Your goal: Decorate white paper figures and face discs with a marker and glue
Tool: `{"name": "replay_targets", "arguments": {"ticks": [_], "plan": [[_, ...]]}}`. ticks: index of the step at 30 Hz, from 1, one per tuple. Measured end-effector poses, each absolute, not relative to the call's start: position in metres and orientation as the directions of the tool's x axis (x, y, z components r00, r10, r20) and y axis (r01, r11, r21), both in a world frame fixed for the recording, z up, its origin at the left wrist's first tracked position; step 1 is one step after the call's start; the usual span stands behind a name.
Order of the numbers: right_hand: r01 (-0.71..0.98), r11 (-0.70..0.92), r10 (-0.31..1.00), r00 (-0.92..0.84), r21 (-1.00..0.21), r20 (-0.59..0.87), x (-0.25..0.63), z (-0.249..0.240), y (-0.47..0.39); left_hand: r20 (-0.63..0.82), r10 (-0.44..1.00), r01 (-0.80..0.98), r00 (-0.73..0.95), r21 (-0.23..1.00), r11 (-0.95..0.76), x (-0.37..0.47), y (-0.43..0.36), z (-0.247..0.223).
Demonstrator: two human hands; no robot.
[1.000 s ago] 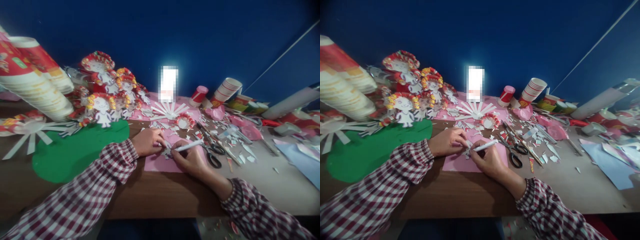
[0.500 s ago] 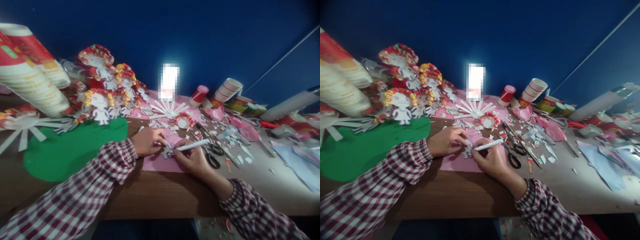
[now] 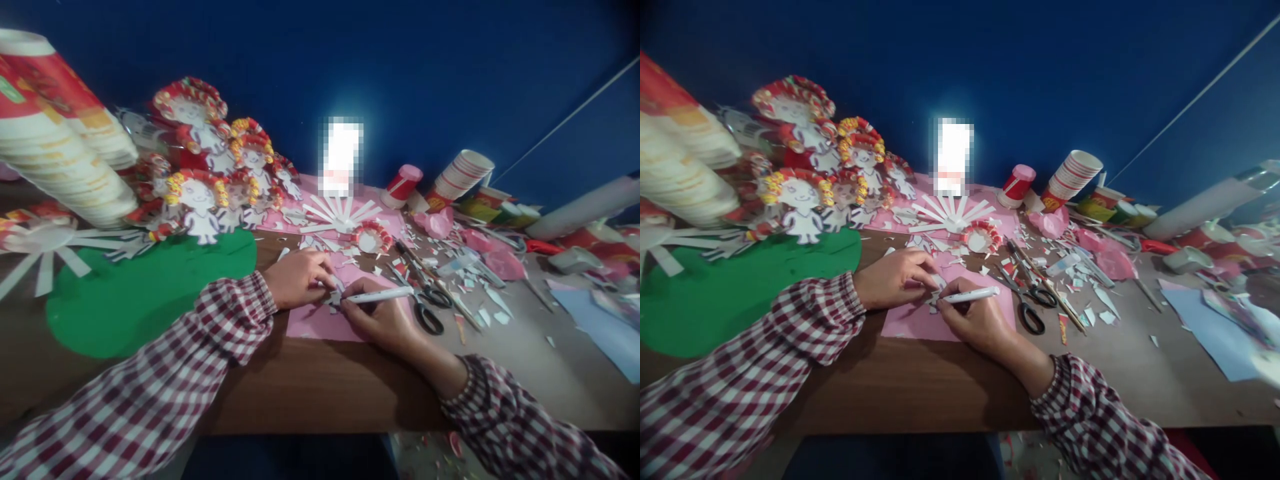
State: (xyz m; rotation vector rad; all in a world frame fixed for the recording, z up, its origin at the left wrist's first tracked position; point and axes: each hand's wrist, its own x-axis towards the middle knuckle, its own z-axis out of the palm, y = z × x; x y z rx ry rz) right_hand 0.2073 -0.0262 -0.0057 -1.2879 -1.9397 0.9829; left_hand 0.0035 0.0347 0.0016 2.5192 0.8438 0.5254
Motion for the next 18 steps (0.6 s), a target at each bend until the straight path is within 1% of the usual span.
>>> {"name": "replay_targets", "arguments": {"ticks": [8,13,18], "plan": [[0.507,0.257,0.936,-0.342,-0.823,0.082,0.2075,-0.005,-0.0258,0.208,0.632,0.478,0.746,0.494,-0.726,0.0031,0.0353,0.0004],[0.488,0.264,0.936,-0.337,-0.832,0.1,0.2075,-0.007,-0.0257,0.202,0.635,0.481,0.746,0.496,-0.723,0.0035,0.035,0.0018],[0.483,0.247,0.936,-0.344,-0.84,0.077,0.2075,-0.0071,-0.0263,0.2,0.633,0.479,0.748,0.497,-0.724,0.0036,0.0353,0.0021]]}}
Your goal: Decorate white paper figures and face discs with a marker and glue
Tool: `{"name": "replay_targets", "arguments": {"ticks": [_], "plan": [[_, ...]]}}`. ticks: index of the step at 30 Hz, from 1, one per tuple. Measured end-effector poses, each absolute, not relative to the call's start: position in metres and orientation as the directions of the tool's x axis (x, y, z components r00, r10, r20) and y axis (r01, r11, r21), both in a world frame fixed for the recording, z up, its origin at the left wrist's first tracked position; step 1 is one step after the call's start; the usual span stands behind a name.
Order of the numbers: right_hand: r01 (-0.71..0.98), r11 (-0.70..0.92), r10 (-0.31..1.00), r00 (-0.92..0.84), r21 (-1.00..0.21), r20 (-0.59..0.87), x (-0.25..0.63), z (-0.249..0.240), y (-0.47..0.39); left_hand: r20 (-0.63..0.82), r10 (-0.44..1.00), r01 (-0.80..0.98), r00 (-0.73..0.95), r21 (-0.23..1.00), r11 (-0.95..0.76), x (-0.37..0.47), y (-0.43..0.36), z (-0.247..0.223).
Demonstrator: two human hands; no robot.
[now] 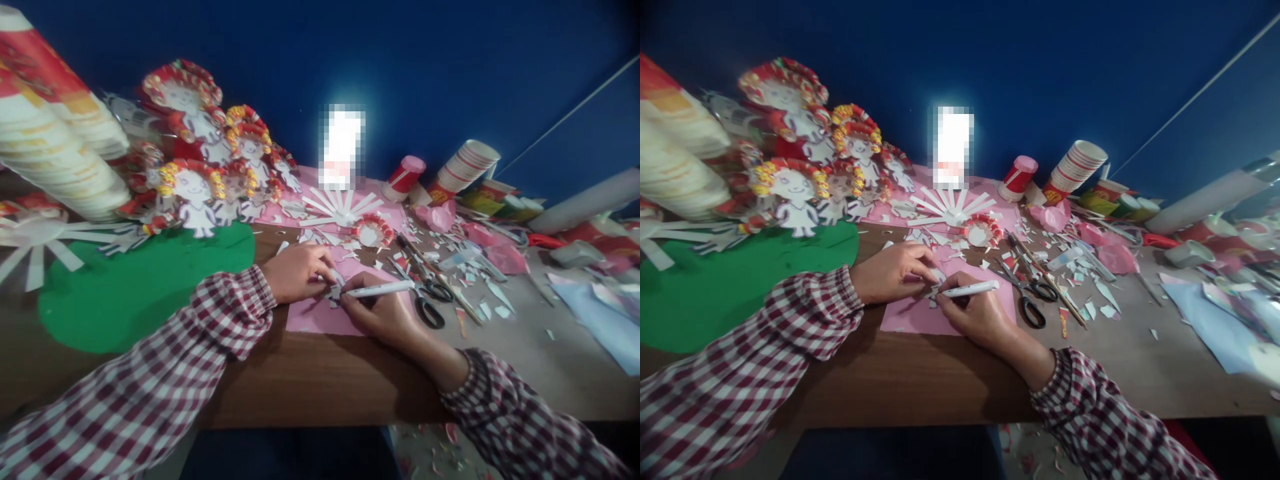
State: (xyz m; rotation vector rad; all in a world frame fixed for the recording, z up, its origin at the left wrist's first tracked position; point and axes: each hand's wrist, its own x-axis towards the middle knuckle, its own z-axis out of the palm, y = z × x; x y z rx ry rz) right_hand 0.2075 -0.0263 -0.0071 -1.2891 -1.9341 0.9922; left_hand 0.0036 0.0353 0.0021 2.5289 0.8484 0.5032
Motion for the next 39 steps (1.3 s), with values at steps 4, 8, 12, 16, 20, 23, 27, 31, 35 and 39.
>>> {"name": "replay_targets", "arguments": {"ticks": [4,8,12,16,20,23,27,31,35,39], "plan": [[0.474,0.241,0.936,-0.346,-0.847,0.072,0.2073,-0.0071,-0.0261,0.201,0.63,0.478,0.75,0.495,-0.726,0.0034,0.036,0.0008],[0.483,0.262,0.932,-0.351,-0.836,0.089,0.2073,-0.0085,-0.0253,0.203,0.628,0.475,0.751,0.495,-0.727,0.0035,0.0359,0.001],[0.492,0.271,0.932,-0.349,-0.828,0.097,0.2076,-0.0095,-0.0247,0.203,0.628,0.473,0.751,0.498,-0.727,0.0033,0.0359,0.0013],[0.496,0.278,0.928,-0.358,-0.823,0.099,0.2078,-0.0089,-0.0246,0.21,0.625,0.47,0.752,0.494,-0.732,0.0029,0.0362,0.0004],[0.497,0.25,0.932,-0.356,-0.831,0.068,0.2079,-0.0074,-0.0249,0.21,0.623,0.467,0.753,0.496,-0.732,0.0029,0.0361,0.0],[0.498,0.253,0.93,-0.361,-0.829,0.067,0.208,-0.0064,-0.0252,0.207,0.627,0.468,0.751,0.502,-0.727,0.003,0.0359,0.0001],[0.502,0.264,0.928,-0.366,-0.824,0.074,0.2086,-0.0068,-0.0254,0.22,0.627,0.459,0.747,0.512,-0.726,0.0028,0.036,-0.0004],[0.497,0.256,0.929,-0.364,-0.829,0.069,0.2086,-0.0072,-0.0258,0.218,0.628,0.459,0.747,0.514,-0.725,0.0026,0.0365,-0.0009],[0.488,0.251,0.926,-0.371,-0.836,0.062,0.2078,-0.0054,-0.0266,0.219,0.631,0.462,0.745,0.514,-0.723,0.0025,0.0368,-0.0014],[0.468,0.226,0.927,-0.372,-0.854,0.042,0.2073,-0.0039,-0.0274,0.216,0.629,0.461,0.747,0.512,-0.724,0.0024,0.0367,-0.0015]]}}
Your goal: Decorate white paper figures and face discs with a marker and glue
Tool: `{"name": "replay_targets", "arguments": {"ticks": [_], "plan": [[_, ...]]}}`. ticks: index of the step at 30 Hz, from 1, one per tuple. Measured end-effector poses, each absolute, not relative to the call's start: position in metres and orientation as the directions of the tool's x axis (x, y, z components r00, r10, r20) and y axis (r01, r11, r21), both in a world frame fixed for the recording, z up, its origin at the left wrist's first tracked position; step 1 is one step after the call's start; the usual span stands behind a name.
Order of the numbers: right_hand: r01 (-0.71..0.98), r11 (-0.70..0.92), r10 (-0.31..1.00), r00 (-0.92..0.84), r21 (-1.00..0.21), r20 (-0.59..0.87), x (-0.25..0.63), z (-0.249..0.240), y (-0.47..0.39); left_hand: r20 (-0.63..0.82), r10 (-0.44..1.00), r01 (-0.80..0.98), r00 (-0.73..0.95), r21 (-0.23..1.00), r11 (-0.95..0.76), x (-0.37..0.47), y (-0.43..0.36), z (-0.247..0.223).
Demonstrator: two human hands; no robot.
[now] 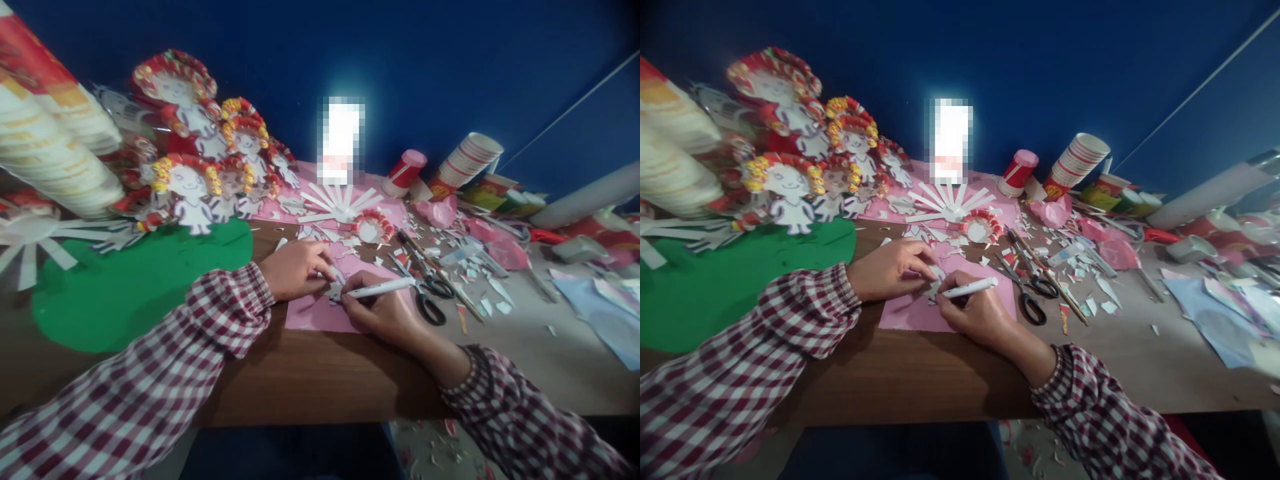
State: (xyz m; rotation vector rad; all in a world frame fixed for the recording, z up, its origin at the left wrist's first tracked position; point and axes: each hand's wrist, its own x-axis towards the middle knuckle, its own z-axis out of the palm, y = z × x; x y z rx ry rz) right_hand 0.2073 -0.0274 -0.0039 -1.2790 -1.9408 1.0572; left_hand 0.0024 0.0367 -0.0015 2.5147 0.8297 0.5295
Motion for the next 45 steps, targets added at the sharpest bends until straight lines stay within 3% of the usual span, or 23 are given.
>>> {"name": "replay_targets", "arguments": {"ticks": [21,34,40,45], "plan": [[0.414,0.165,0.923,-0.384,-0.895,-0.008,0.207,0.001,-0.029,0.219,0.624,0.457,0.75,0.511,-0.728,0.002,0.037,-0.001],[0.479,0.278,0.93,-0.35,-0.833,0.11,0.208,0.003,-0.025,0.221,0.63,0.462,0.745,0.51,-0.725,0.003,0.036,-0.001],[0.521,0.409,0.901,-0.36,-0.749,0.241,0.213,0.009,-0.023,0.242,0.635,0.458,0.734,0.515,-0.725,0.003,0.035,-0.003],[0.47,0.355,0.917,-0.343,-0.808,0.204,0.209,0.0,-0.022,0.241,0.633,0.458,0.736,0.512,-0.727,0.003,0.036,-0.001]]}}
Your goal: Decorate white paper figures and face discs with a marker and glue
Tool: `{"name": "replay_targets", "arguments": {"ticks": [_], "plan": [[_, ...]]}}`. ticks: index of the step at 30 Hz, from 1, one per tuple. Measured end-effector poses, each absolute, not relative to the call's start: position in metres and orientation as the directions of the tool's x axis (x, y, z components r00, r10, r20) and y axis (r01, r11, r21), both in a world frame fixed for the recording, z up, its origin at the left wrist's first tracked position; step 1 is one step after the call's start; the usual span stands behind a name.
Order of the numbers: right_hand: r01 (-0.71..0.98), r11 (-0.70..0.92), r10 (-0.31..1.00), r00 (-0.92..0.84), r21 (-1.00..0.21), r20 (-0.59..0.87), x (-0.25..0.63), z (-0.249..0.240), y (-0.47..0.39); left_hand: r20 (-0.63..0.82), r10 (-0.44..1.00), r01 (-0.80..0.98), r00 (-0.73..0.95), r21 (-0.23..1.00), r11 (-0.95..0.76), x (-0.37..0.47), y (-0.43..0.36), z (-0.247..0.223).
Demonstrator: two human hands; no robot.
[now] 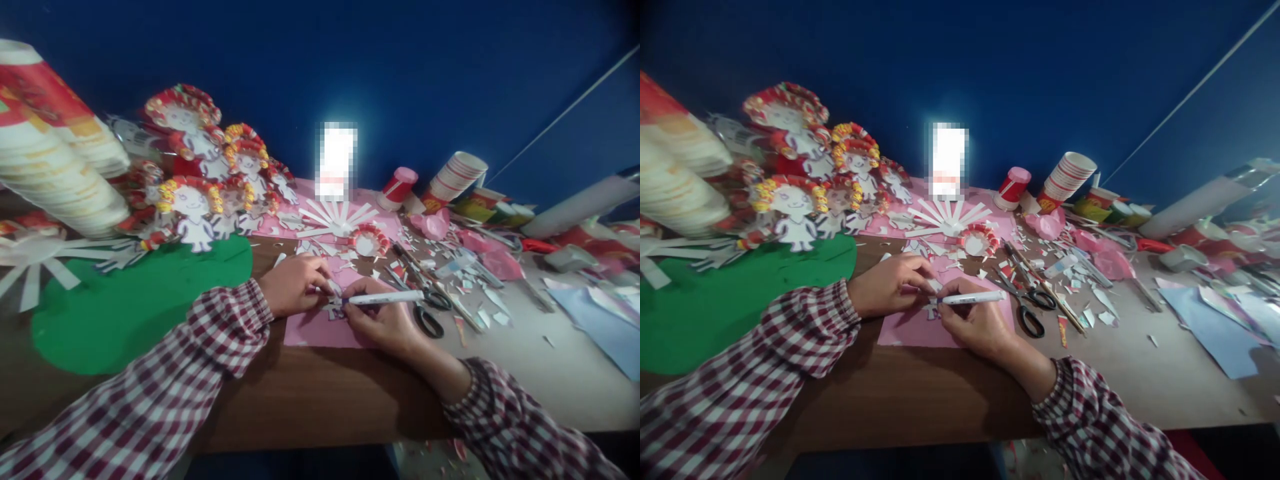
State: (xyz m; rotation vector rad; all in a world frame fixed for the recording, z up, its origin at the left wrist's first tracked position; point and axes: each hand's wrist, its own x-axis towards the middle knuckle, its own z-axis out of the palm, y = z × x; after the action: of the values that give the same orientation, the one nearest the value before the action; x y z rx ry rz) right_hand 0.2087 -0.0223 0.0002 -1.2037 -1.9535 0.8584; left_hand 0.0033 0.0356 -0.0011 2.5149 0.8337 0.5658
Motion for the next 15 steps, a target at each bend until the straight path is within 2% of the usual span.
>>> {"name": "replay_targets", "arguments": {"ticks": [7,15], "plan": [[0.45,0.299,0.917,-0.38,-0.842,0.122,0.205,-0.011,-0.022,0.215,0.629,0.466,0.748,0.505,-0.727,0.003,0.037,-0.001],[0.436,0.299,0.912,-0.392,-0.849,0.12,0.205,-0.012,-0.021,0.208,0.632,0.472,0.746,0.504,-0.723,0.003,0.036,0.001]]}}
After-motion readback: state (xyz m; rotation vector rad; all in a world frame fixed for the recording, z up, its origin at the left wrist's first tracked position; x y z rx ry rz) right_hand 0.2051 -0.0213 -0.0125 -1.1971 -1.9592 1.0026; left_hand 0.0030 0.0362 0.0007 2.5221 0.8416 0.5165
